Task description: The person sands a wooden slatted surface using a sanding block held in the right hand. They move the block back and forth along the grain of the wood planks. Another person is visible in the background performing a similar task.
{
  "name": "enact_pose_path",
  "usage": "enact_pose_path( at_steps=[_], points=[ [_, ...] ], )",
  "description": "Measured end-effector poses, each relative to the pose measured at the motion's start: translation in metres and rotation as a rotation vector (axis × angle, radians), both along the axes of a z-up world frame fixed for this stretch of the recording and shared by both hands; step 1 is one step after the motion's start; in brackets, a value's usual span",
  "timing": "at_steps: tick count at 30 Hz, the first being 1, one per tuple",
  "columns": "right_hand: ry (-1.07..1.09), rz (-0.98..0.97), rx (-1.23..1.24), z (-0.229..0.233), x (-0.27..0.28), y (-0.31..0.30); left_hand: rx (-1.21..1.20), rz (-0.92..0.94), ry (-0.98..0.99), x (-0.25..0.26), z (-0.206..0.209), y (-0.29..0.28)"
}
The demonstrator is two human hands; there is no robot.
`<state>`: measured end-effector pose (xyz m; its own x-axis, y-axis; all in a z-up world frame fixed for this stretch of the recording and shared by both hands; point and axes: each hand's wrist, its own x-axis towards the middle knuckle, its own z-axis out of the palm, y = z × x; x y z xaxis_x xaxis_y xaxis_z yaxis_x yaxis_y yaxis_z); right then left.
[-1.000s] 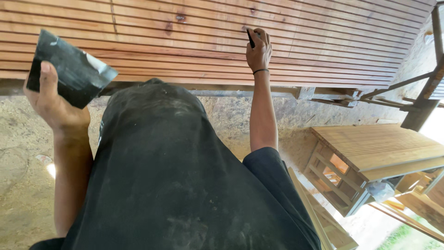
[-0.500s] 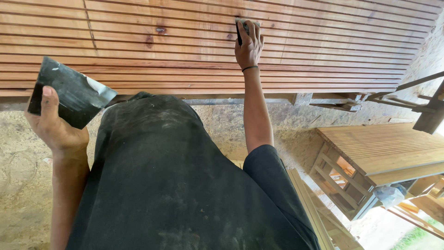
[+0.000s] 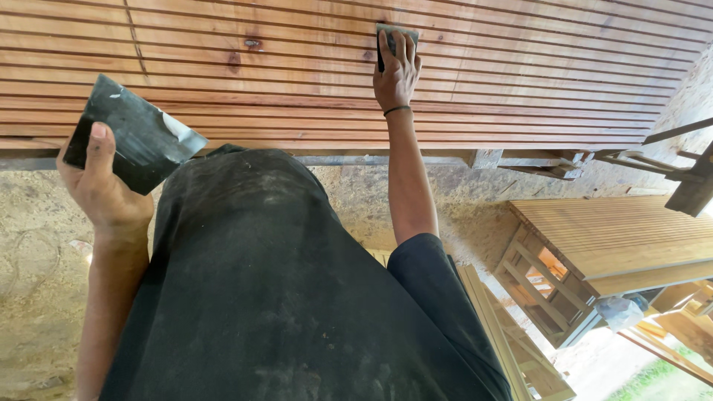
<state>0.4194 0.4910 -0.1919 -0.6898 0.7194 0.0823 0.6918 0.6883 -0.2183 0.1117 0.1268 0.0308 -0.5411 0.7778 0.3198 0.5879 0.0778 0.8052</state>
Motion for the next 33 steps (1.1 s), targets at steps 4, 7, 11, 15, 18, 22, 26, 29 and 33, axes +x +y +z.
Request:
enact_pose_path(
  at_steps=[4, 7, 11, 15, 18, 22, 26, 29, 33],
  points=[
    [-0.018, 0.047, -0.105, 0.021, 0.005, 0.008, -0.078, 0.066, 0.506, 0.007, 0.008, 0.0],
    [-0.033, 0.089, -0.139, 0.039, -0.004, 0.03, -0.004, 0.184, 0.008, 0.007, 0.015, 0.006],
    [0.0, 0.101, -0.149, 0.05, -0.005, 0.025, 0.111, 0.282, -0.953, 0.015, 0.025, -0.003],
    [0.06, 0.013, -0.077, 0.045, -0.003, 0.023, 0.123, 0.277, -0.968, 0.014, 0.024, -0.003],
    [0.016, -0.162, -0.082, 0.034, -0.001, 0.021, 0.065, 0.199, -0.65, 0.013, 0.019, -0.005],
    [-0.056, -0.345, -0.084, 0.012, -0.009, 0.013, 0.052, 0.139, -0.311, 0.015, 0.008, -0.009],
    [-0.106, -0.472, -0.186, -0.008, -0.044, -0.003, 0.125, 0.261, -0.952, 0.02, -0.005, -0.01],
    [-0.048, -0.31, -0.046, -0.006, -0.057, -0.008, 0.005, 0.167, -0.192, 0.021, -0.008, -0.014],
    [0.0, -0.152, -0.107, 0.024, -0.04, 0.004, -0.011, 0.123, -0.488, 0.015, -0.004, -0.014]
  ],
)
